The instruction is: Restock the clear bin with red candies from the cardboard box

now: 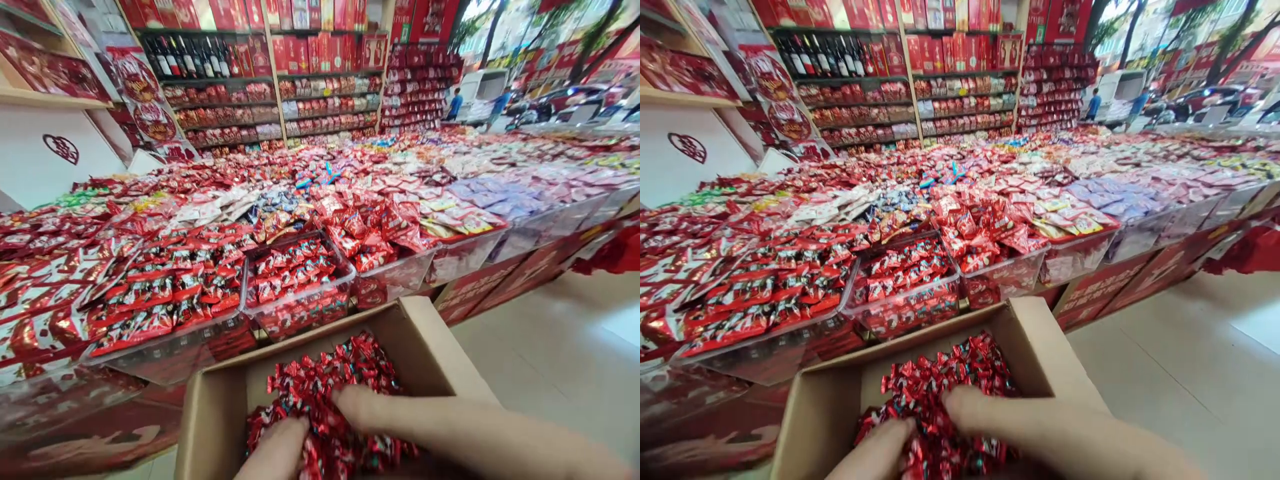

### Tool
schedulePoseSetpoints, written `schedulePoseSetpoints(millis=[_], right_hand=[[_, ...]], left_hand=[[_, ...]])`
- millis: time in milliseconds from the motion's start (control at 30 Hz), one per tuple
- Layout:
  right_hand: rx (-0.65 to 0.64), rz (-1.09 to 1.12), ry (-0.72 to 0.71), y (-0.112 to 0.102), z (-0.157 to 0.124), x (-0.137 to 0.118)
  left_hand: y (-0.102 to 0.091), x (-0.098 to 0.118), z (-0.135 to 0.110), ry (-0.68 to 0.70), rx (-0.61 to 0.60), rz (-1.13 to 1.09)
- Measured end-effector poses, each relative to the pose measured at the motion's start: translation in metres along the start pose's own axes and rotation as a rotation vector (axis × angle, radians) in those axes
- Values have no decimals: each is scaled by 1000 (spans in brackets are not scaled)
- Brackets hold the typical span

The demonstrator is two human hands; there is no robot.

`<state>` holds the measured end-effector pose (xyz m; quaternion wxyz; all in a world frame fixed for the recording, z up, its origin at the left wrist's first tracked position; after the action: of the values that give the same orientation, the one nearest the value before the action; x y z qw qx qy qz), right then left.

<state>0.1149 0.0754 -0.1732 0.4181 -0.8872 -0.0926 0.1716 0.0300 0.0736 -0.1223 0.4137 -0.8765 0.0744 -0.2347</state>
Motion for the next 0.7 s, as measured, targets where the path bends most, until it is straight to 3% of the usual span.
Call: schedulePoseSetpoints(millis=[133,200,333,467,567,700], right_hand=[[12,110,-50,-18,-10,7],[95,230,-72,-35,-15,13],[248,823,-85,-62,-30,23],[230,1322,-132,-67,-47,14],[259,1422,-182,-74,-56,6],[320,1394,-207,-82,-61,-1]], left_hand=[[-10,-8,-2,-14,82,-121],[-25,-9,-2,0,165,-226],[-49,12,-6,130,197,-541],[-55,35,-12,220,161,-810],[-56,37,-12,195,190,-927],[-59,30,-11,170,274,-1031]])
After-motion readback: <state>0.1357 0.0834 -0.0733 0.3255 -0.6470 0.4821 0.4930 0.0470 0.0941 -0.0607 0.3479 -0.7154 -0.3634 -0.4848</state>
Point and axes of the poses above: each hand's wrist, its own z-axis towards the middle knuckle, its own y-axis out of the palm, x = y × z, the point moved 10 cm from there along z, towards the middle knuckle, and after that the axes turned 2 degrees about y, right-handed, at the moved point
